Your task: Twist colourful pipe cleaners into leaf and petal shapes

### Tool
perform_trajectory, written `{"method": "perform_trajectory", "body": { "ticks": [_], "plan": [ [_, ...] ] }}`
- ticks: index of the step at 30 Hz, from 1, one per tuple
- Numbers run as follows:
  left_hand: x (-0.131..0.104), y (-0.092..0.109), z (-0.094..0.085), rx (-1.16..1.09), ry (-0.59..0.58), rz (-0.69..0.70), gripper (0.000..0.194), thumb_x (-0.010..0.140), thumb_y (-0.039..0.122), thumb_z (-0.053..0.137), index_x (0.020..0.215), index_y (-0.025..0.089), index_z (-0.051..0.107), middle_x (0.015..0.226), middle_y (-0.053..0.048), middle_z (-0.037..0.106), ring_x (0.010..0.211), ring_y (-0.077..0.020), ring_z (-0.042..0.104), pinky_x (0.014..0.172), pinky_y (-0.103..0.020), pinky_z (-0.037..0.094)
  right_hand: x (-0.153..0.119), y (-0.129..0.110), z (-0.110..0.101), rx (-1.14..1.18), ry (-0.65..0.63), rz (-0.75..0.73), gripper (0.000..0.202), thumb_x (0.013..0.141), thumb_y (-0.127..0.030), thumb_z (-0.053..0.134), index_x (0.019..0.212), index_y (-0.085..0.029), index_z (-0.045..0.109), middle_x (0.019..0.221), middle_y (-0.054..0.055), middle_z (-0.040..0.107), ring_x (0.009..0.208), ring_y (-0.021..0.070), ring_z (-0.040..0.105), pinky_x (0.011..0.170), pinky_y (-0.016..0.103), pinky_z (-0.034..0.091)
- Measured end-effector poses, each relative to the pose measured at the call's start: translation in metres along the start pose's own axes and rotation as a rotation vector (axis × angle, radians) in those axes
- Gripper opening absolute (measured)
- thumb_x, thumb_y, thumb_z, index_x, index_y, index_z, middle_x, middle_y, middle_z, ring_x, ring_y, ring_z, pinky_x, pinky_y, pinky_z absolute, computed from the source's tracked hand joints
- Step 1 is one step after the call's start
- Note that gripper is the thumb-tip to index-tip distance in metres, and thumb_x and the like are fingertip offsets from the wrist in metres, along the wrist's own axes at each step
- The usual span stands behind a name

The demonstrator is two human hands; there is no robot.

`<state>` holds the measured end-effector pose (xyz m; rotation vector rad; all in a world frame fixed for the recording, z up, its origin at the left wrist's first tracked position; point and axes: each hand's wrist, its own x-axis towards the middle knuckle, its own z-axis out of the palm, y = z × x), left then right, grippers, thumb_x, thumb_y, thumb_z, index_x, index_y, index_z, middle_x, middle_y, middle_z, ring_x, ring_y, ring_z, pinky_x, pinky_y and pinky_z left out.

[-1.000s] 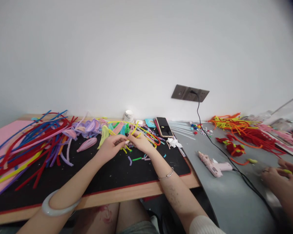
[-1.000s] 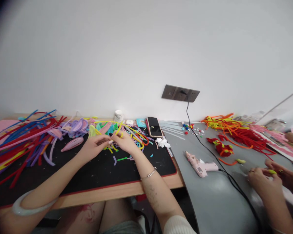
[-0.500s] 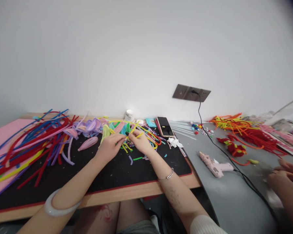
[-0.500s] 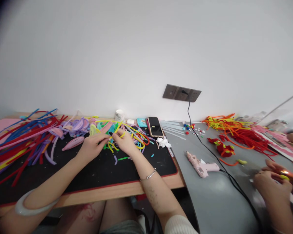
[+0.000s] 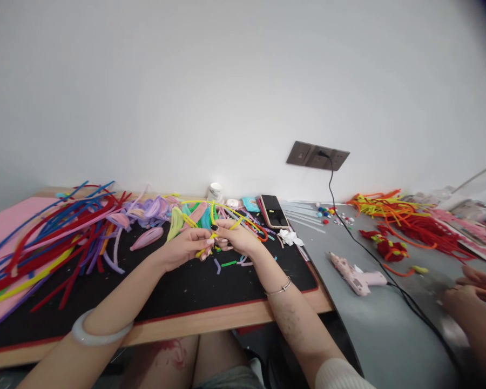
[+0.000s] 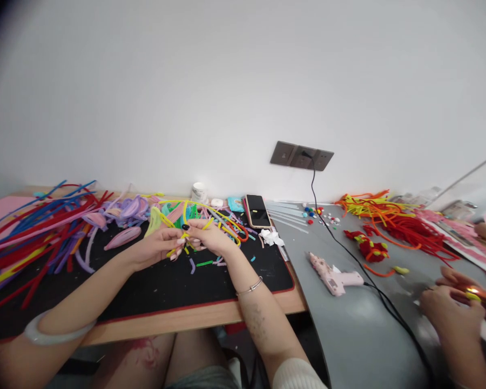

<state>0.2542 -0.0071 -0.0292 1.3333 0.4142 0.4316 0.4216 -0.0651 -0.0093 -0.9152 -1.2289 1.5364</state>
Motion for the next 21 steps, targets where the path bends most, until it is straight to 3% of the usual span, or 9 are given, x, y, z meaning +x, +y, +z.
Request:
{"method": "perform_trajectory", "body": {
  "ticks": [3,7,13,17,21],
  "plan": [
    [0.003,-0.004,0.0,0.148,0.116,0.067,0.027,0.073,0.041,0.07,0.072,0.015,0.061,0.064,-0.001,0.062,0.056,-0.0118,0.057,0.057,-0.025,0.047,0.002,0.001,-0.001,-0.094,0.08,-0.032,0.036,0.078,-0.041,0.061,0.066,-0.02,0.033,0.05,-0.011,0.028,0.042,0.0039,0.02,0.041,0.019,0.014],
    [0.008,-0.008,0.001,0.472,0.334,0.262,0.022,0.07,0.035,0.071,0.083,0.018,0.066,0.074,-0.003,0.069,0.07,-0.0179,0.064,0.069,-0.03,0.05,0.005,0.006,-0.002,-0.411,0.218,-0.088,0.032,0.084,-0.037,0.052,0.063,-0.02,0.035,0.051,-0.009,0.032,0.043,0.005,0.026,0.042,0.019,0.019],
    [0.003,-0.004,0.003,0.753,0.525,0.462,0.01,0.073,0.03,0.064,0.072,0.021,0.067,0.069,-0.001,0.068,0.064,-0.0176,0.059,0.064,-0.027,0.044,0.005,0.007,-0.001,-0.619,0.258,-0.171,0.035,0.087,-0.041,0.047,0.062,-0.019,0.039,0.054,-0.006,0.035,0.05,0.0075,0.033,0.048,0.021,0.024],
    [0.001,-0.002,0.004,0.788,0.564,0.411,0.014,0.074,0.03,0.059,0.066,0.02,0.065,0.062,-0.001,0.065,0.059,-0.0164,0.056,0.06,-0.026,0.042,0.005,0.007,0.0,-0.62,0.247,-0.2,0.036,0.087,-0.044,0.048,0.062,-0.019,0.039,0.055,-0.006,0.035,0.051,0.008,0.033,0.049,0.021,0.026],
    [0.004,-0.003,0.004,0.554,0.593,0.294,0.021,0.072,0.037,0.062,0.069,0.016,0.063,0.061,-0.001,0.066,0.058,-0.0165,0.059,0.058,-0.027,0.044,0.008,0.011,-0.004,-0.503,0.226,-0.175,0.032,0.088,-0.042,0.047,0.066,-0.02,0.038,0.053,-0.007,0.034,0.046,0.0075,0.031,0.045,0.02,0.024]
  ]
}}
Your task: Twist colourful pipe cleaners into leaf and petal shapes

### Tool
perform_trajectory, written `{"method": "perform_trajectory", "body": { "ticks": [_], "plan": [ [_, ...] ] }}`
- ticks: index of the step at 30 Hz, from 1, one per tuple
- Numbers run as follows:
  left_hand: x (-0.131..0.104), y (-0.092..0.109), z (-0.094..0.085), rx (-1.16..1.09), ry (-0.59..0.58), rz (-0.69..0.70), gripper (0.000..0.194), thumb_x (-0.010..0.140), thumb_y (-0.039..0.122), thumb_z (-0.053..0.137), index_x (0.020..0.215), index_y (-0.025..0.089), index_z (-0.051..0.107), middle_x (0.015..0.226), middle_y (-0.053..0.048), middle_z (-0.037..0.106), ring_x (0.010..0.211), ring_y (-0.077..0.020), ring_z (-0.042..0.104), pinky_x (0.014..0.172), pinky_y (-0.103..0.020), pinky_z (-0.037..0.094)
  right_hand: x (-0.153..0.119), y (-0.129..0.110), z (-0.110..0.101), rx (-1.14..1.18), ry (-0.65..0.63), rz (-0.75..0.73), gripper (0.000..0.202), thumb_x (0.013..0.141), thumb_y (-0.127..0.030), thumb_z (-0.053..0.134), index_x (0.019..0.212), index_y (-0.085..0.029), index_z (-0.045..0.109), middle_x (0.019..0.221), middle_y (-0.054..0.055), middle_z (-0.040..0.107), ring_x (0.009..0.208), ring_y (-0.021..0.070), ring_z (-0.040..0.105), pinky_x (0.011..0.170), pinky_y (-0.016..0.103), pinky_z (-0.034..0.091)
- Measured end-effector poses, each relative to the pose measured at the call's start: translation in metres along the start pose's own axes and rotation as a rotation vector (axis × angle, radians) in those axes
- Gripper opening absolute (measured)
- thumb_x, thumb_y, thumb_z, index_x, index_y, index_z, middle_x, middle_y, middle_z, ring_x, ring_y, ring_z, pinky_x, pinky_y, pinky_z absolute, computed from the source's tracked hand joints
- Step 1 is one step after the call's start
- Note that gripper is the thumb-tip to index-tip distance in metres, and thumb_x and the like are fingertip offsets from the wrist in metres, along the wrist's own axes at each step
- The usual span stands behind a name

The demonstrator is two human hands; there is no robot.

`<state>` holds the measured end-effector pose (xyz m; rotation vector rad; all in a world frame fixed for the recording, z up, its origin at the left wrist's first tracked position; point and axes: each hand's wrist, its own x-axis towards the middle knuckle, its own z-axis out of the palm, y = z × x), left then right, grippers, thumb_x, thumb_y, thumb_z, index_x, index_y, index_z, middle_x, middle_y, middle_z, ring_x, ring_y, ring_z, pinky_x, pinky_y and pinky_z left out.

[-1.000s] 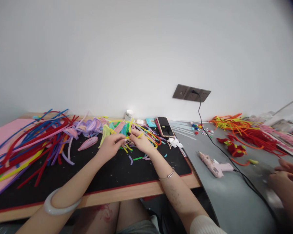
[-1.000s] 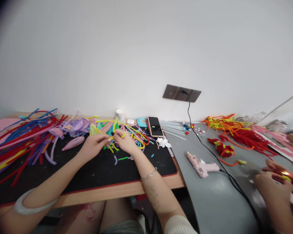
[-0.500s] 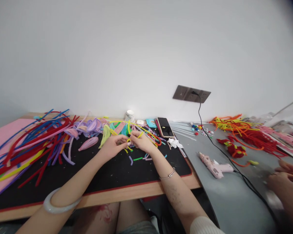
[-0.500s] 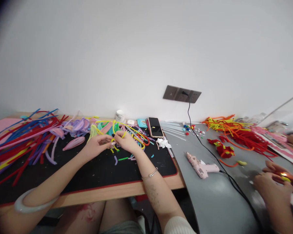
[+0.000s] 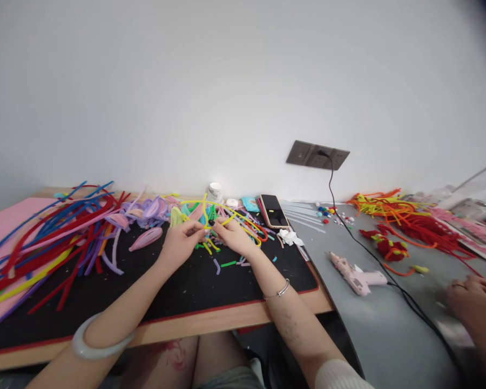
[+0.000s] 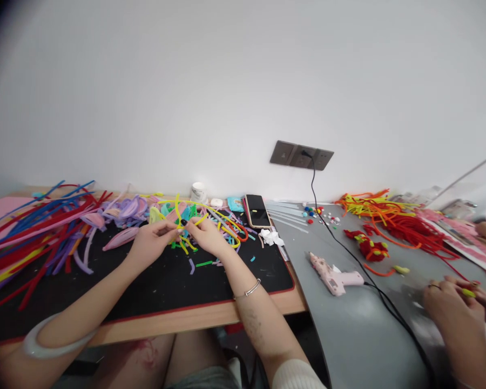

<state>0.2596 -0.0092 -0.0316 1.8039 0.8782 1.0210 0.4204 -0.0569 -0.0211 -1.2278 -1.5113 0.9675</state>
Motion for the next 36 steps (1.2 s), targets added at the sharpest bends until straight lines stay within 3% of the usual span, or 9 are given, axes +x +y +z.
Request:
{"method": "perform_trajectory", "body": {
  "ticks": [7,12,16,20,23,28,32,36],
  "plan": [
    [0.001,0.003,0.004,-0.3,-0.093,-0.099,0.03,0.064,0.043,0.073,0.067,0.016,0.061,0.058,0.001,0.064,0.056,-0.0135,0.059,0.057,-0.025,0.046,0.004,0.0,-0.001,0.294,-0.025,0.079,0.032,0.084,-0.038,0.052,0.064,-0.021,0.032,0.049,-0.01,0.027,0.039,0.0049,0.021,0.039,0.019,0.019],
    [0.0,0.003,0.005,-0.299,-0.146,-0.056,0.028,0.067,0.041,0.072,0.068,0.016,0.061,0.059,0.001,0.064,0.057,-0.0135,0.059,0.058,-0.025,0.046,0.002,-0.002,0.0,0.333,-0.057,0.146,0.03,0.083,-0.035,0.053,0.066,-0.021,0.033,0.048,-0.011,0.028,0.038,0.0042,0.02,0.036,0.017,0.017],
    [-0.001,0.002,0.004,-0.175,-0.155,0.001,0.024,0.072,0.038,0.065,0.069,0.015,0.06,0.057,0.0,0.064,0.055,-0.0143,0.058,0.057,-0.026,0.045,0.003,0.003,-0.001,0.306,-0.003,0.24,0.033,0.085,-0.037,0.052,0.063,-0.021,0.034,0.046,-0.01,0.028,0.037,0.004,0.02,0.035,0.018,0.016],
    [-0.001,-0.002,-0.001,0.067,-0.022,0.104,0.019,0.077,0.032,0.058,0.068,0.016,0.06,0.059,-0.001,0.064,0.056,-0.0154,0.059,0.058,-0.027,0.044,0.004,0.004,-0.001,0.281,0.102,0.323,0.039,0.089,-0.044,0.046,0.059,-0.02,0.036,0.043,-0.009,0.028,0.035,0.0044,0.019,0.034,0.019,0.013],
    [-0.001,-0.006,-0.003,0.317,0.047,0.272,0.018,0.081,0.026,0.053,0.069,0.017,0.062,0.063,-0.002,0.064,0.06,-0.016,0.059,0.061,-0.027,0.043,0.003,0.001,0.0,0.239,0.073,0.275,0.042,0.088,-0.051,0.045,0.06,-0.02,0.039,0.044,-0.009,0.03,0.035,0.0046,0.022,0.034,0.019,0.015],
    [-0.004,-0.006,-0.001,0.63,-0.024,0.534,0.027,0.09,0.022,0.044,0.069,0.017,0.061,0.069,-0.004,0.063,0.065,-0.0166,0.059,0.063,-0.027,0.043,0.002,0.005,0.006,0.021,-0.005,0.195,0.049,0.079,-0.057,0.057,0.056,-0.02,0.034,0.045,-0.008,0.029,0.037,0.0038,0.024,0.036,0.02,0.015],
    [-0.007,-0.007,0.003,0.771,-0.041,0.649,0.03,0.093,0.021,0.039,0.072,0.017,0.06,0.07,-0.004,0.062,0.068,-0.0165,0.059,0.065,-0.028,0.044,0.003,0.01,0.009,0.182,0.028,0.316,0.048,0.086,-0.056,0.044,0.056,-0.021,0.029,0.043,-0.01,0.024,0.035,0.0042,0.018,0.035,0.02,0.013],
    [-0.008,-0.007,0.003,0.844,-0.027,0.695,0.03,0.094,0.02,0.039,0.073,0.018,0.06,0.069,-0.003,0.062,0.068,-0.0167,0.059,0.065,-0.028,0.043,0.002,0.005,0.011,0.216,0.048,0.407,0.044,0.085,-0.049,0.048,0.057,-0.021,0.03,0.044,-0.01,0.025,0.035,0.004,0.018,0.034,0.018,0.012]
  ]
}}
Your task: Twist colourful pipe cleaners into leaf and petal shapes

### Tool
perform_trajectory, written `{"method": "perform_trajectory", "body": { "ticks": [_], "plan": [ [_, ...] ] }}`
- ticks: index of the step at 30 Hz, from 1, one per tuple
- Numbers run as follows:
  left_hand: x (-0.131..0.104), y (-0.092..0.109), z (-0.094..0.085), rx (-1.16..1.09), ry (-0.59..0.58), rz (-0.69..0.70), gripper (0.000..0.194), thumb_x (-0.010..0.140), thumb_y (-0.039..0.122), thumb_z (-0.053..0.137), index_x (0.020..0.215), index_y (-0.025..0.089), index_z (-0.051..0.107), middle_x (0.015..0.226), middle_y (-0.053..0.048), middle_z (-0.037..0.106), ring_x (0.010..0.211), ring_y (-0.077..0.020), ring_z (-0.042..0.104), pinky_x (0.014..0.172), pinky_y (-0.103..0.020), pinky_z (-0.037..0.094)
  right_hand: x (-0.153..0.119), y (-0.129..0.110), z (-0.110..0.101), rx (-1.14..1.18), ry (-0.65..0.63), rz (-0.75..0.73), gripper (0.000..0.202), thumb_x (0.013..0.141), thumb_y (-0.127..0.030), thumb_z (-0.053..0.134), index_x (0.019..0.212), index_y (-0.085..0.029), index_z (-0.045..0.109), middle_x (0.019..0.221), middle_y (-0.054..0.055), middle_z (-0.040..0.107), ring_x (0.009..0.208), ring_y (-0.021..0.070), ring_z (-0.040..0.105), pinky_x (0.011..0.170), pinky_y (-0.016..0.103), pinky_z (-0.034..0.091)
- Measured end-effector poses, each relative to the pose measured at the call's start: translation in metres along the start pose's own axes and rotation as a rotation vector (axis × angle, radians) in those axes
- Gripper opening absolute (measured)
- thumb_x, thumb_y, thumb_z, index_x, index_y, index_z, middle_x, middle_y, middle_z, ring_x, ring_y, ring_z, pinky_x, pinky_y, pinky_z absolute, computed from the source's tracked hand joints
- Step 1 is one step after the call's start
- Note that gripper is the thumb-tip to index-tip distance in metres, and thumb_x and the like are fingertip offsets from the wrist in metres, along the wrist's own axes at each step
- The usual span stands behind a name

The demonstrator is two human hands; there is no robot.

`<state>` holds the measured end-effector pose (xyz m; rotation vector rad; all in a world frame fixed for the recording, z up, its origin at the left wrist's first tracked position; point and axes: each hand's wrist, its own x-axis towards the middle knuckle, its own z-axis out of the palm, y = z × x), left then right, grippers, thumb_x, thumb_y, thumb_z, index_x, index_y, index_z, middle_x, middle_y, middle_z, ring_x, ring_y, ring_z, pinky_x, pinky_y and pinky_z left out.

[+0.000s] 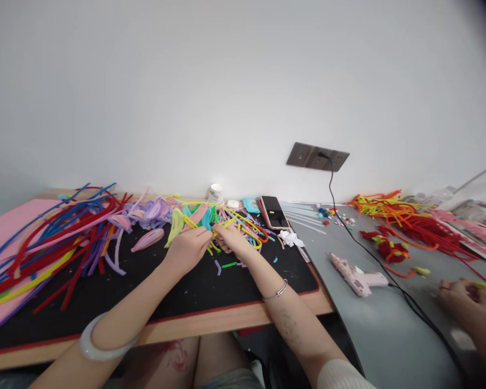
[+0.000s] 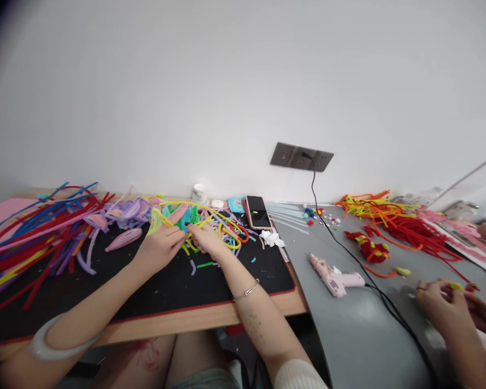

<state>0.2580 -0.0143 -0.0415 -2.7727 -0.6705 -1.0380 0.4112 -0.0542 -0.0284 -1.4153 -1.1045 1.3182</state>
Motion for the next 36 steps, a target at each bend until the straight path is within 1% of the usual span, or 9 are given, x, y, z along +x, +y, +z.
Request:
{"method": "perform_trajectory", "body": {
  "ticks": [5,8,11,14,17,22,28,31,36],
  "plan": [
    [0.001,0.0,-0.001,0.012,-0.006,0.008,0.029,0.094,0.02,0.04,0.073,0.018,0.059,0.071,-0.002,0.063,0.07,-0.0162,0.06,0.065,-0.027,0.043,-0.004,-0.002,0.001,0.049,-0.013,-0.004,0.033,0.082,-0.03,0.049,0.057,-0.021,0.029,0.044,-0.01,0.024,0.036,0.0039,0.016,0.035,0.017,0.011],
    [0.001,-0.001,0.0,-0.082,-0.073,-0.018,0.027,0.094,0.023,0.04,0.076,0.018,0.06,0.073,-0.002,0.065,0.07,-0.0154,0.061,0.065,-0.025,0.043,-0.003,-0.002,0.0,0.051,-0.014,-0.035,0.027,0.079,-0.02,0.046,0.057,-0.021,0.03,0.044,-0.01,0.025,0.036,0.0043,0.016,0.035,0.018,0.012],
    [0.001,-0.002,0.002,-0.205,-0.135,-0.059,0.026,0.093,0.025,0.04,0.079,0.018,0.06,0.077,-0.004,0.066,0.073,-0.0164,0.061,0.067,-0.026,0.043,-0.002,-0.002,-0.001,0.036,-0.015,-0.058,0.026,0.077,-0.017,0.045,0.057,-0.021,0.031,0.045,-0.009,0.026,0.036,0.0045,0.016,0.035,0.018,0.011],
    [0.003,-0.003,0.001,-0.362,-0.124,-0.123,0.024,0.092,0.024,0.041,0.079,0.019,0.061,0.079,-0.004,0.066,0.077,-0.017,0.061,0.07,-0.027,0.044,-0.002,-0.001,-0.002,0.039,-0.018,-0.102,0.025,0.078,-0.019,0.046,0.057,-0.02,0.031,0.044,-0.009,0.027,0.037,0.0045,0.017,0.036,0.018,0.012],
    [0.008,-0.003,-0.001,-0.531,-0.105,-0.213,0.022,0.088,0.025,0.045,0.073,0.019,0.06,0.073,-0.002,0.064,0.071,-0.0157,0.058,0.068,-0.027,0.043,-0.001,0.0,-0.001,0.074,-0.022,-0.137,0.025,0.077,-0.023,0.048,0.058,-0.02,0.032,0.045,-0.01,0.027,0.038,0.0041,0.018,0.037,0.018,0.013],
    [0.013,-0.001,-0.002,-0.962,-0.15,-0.483,0.024,0.082,0.037,0.055,0.069,0.017,0.058,0.059,0.002,0.058,0.058,-0.0132,0.055,0.059,-0.026,0.044,0.0,0.0,0.003,0.154,-0.002,-0.227,0.026,0.078,-0.03,0.052,0.061,-0.02,0.036,0.046,-0.01,0.03,0.04,0.0049,0.02,0.041,0.019,0.016],
    [0.014,0.003,-0.004,-1.445,-0.173,-0.767,0.03,0.068,0.042,0.07,0.073,0.016,0.058,0.062,0.002,0.058,0.054,-0.0094,0.054,0.056,-0.023,0.045,-0.003,0.001,0.008,0.122,0.043,-0.393,0.038,0.08,-0.048,0.055,0.063,-0.021,0.035,0.052,-0.008,0.03,0.045,0.007,0.024,0.044,0.022,0.02],
    [0.014,0.004,-0.004,-1.44,-0.186,-0.782,0.031,0.068,0.043,0.071,0.075,0.016,0.059,0.062,0.002,0.058,0.053,-0.0098,0.054,0.055,-0.024,0.046,-0.002,0.001,0.007,0.048,0.045,-0.428,0.038,0.081,-0.05,0.053,0.063,-0.021,0.036,0.054,-0.007,0.031,0.048,0.0079,0.025,0.046,0.022,0.022],
    [0.011,0.002,0.003,-1.175,-0.144,-0.659,0.03,0.076,0.047,0.062,0.082,0.017,0.061,0.064,0.0,0.062,0.053,-0.0136,0.06,0.057,-0.028,0.05,0.0,0.0,0.004,-0.096,0.168,-0.442,0.03,0.082,-0.035,0.048,0.059,-0.02,0.036,0.054,-0.006,0.031,0.05,0.0082,0.028,0.048,0.021,0.024]
  ]
}}
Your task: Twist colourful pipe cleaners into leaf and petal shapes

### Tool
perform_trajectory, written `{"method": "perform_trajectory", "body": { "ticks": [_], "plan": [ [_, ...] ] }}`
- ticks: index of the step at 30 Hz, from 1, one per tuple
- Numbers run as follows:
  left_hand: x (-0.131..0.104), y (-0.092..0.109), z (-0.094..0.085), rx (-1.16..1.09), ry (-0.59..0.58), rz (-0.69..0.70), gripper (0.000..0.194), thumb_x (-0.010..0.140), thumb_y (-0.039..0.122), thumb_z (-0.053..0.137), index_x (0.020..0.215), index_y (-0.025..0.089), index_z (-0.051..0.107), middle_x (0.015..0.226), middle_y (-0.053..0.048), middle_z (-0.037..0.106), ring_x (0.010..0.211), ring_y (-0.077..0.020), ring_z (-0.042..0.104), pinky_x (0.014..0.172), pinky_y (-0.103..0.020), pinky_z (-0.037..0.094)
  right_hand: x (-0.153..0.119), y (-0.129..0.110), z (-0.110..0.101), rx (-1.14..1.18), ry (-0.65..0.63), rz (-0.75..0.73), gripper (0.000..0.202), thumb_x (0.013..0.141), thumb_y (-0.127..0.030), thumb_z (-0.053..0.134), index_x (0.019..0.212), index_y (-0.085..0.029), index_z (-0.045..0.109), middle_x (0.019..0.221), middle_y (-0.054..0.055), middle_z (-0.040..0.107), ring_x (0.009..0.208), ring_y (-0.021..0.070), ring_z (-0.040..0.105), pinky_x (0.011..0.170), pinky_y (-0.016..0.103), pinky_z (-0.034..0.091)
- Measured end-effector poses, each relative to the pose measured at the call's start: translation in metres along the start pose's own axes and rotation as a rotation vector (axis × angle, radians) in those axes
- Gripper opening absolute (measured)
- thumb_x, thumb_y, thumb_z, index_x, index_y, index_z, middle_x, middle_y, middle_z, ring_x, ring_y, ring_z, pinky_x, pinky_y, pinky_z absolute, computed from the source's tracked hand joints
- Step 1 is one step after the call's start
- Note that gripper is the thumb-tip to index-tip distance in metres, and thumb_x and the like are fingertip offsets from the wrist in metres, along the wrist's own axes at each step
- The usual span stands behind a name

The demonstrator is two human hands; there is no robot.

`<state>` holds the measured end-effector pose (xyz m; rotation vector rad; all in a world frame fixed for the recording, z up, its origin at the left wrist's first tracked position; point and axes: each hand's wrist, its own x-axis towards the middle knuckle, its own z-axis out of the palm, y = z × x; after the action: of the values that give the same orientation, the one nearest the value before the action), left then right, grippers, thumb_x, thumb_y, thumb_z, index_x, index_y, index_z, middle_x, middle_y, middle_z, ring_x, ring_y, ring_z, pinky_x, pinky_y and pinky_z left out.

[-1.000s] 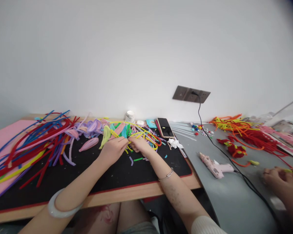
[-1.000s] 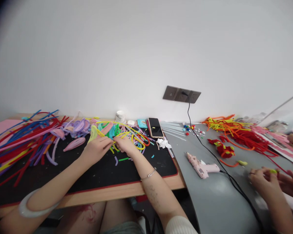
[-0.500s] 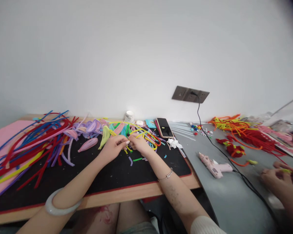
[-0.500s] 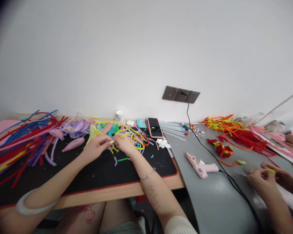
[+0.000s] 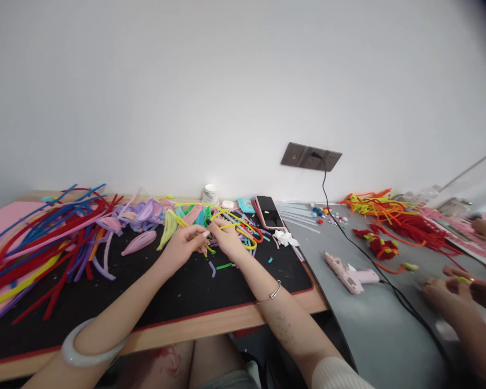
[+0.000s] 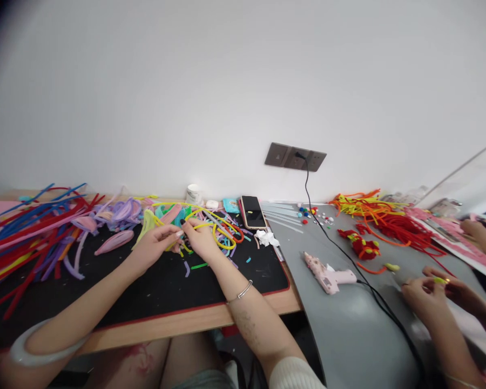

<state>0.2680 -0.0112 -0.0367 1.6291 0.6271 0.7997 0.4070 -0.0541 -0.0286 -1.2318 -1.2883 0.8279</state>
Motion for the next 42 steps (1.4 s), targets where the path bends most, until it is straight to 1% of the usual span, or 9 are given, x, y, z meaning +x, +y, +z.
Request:
{"method": "perform_trajectory", "body": {
  "ticks": [4,9,16,21,25,30,33,36,42],
  "plan": [
    [-0.001,-0.005,0.0,0.316,0.091,0.151,0.023,0.079,0.037,0.057,0.093,0.019,0.062,0.072,-0.001,0.067,0.058,-0.0159,0.063,0.057,-0.028,0.049,0.001,0.0,0.001,-0.132,0.102,-0.017,0.028,0.081,-0.028,0.047,0.056,-0.019,0.037,0.054,-0.006,0.035,0.053,0.0089,0.034,0.052,0.021,0.028],
    [-0.006,-0.001,-0.001,0.683,0.167,0.327,0.017,0.082,0.027,0.053,0.093,0.02,0.065,0.082,-0.003,0.07,0.06,-0.0165,0.061,0.063,-0.03,0.047,0.0,0.002,0.004,-0.225,0.136,-0.057,0.028,0.08,-0.025,0.046,0.054,-0.019,0.038,0.052,-0.006,0.037,0.053,0.0093,0.036,0.053,0.021,0.028],
    [-0.01,0.002,0.0,0.982,0.236,0.43,0.019,0.085,0.031,0.052,0.092,0.02,0.066,0.091,-0.007,0.072,0.081,-0.0245,0.066,0.068,-0.032,0.046,-0.001,0.0,0.005,-0.22,0.156,-0.07,0.028,0.08,-0.028,0.047,0.054,-0.019,0.039,0.053,-0.006,0.039,0.052,0.0092,0.038,0.053,0.021,0.029],
    [-0.01,0.001,0.0,1.107,0.252,0.475,0.026,0.09,0.031,0.046,0.079,0.019,0.068,0.076,-0.007,0.072,0.069,-0.0218,0.065,0.06,-0.028,0.042,-0.001,0.0,0.005,-0.247,0.161,-0.072,0.03,0.081,-0.028,0.046,0.054,-0.019,0.038,0.052,-0.006,0.038,0.052,0.0094,0.037,0.053,0.022,0.029],
    [-0.01,0.001,0.0,1.079,0.275,0.465,0.03,0.091,0.03,0.044,0.078,0.019,0.069,0.074,-0.008,0.072,0.067,-0.0231,0.065,0.061,-0.029,0.04,-0.002,0.0,0.004,-0.249,0.139,-0.078,0.029,0.083,-0.028,0.046,0.056,-0.019,0.042,0.054,-0.006,0.04,0.055,0.01,0.04,0.056,0.023,0.031],
    [-0.009,0.001,-0.001,0.96,0.271,0.364,0.027,0.089,0.029,0.045,0.085,0.019,0.069,0.079,-0.009,0.072,0.071,-0.0242,0.066,0.062,-0.03,0.04,-0.003,-0.003,0.004,-0.202,0.095,-0.074,0.027,0.084,-0.026,0.045,0.058,-0.019,0.043,0.057,-0.005,0.041,0.058,0.0104,0.042,0.058,0.023,0.032],
    [-0.008,0.002,-0.003,0.811,0.273,0.296,0.025,0.088,0.029,0.046,0.085,0.019,0.068,0.075,-0.006,0.072,0.068,-0.0223,0.065,0.062,-0.029,0.041,-0.004,-0.007,0.005,-0.137,0.073,-0.068,0.024,0.082,-0.025,0.046,0.059,-0.019,0.043,0.058,-0.005,0.041,0.058,0.01,0.041,0.057,0.022,0.032],
    [-0.007,0.003,-0.003,0.641,0.29,0.246,0.023,0.086,0.031,0.047,0.082,0.019,0.065,0.074,-0.004,0.071,0.067,-0.0208,0.066,0.064,-0.028,0.045,-0.004,-0.007,0.007,-0.033,0.071,-0.011,0.024,0.08,-0.026,0.049,0.059,-0.019,0.042,0.055,-0.006,0.038,0.052,0.0088,0.035,0.051,0.021,0.028],
    [-0.003,0.004,0.001,0.24,0.299,0.112,0.019,0.081,0.036,0.054,0.079,0.018,0.06,0.074,-0.005,0.071,0.067,-0.0199,0.068,0.069,-0.031,0.053,-0.004,-0.006,0.007,0.199,0.024,0.076,0.025,0.076,-0.026,0.054,0.056,-0.019,0.04,0.046,-0.008,0.035,0.042,0.0058,0.026,0.043,0.02,0.02]
  ]
}}
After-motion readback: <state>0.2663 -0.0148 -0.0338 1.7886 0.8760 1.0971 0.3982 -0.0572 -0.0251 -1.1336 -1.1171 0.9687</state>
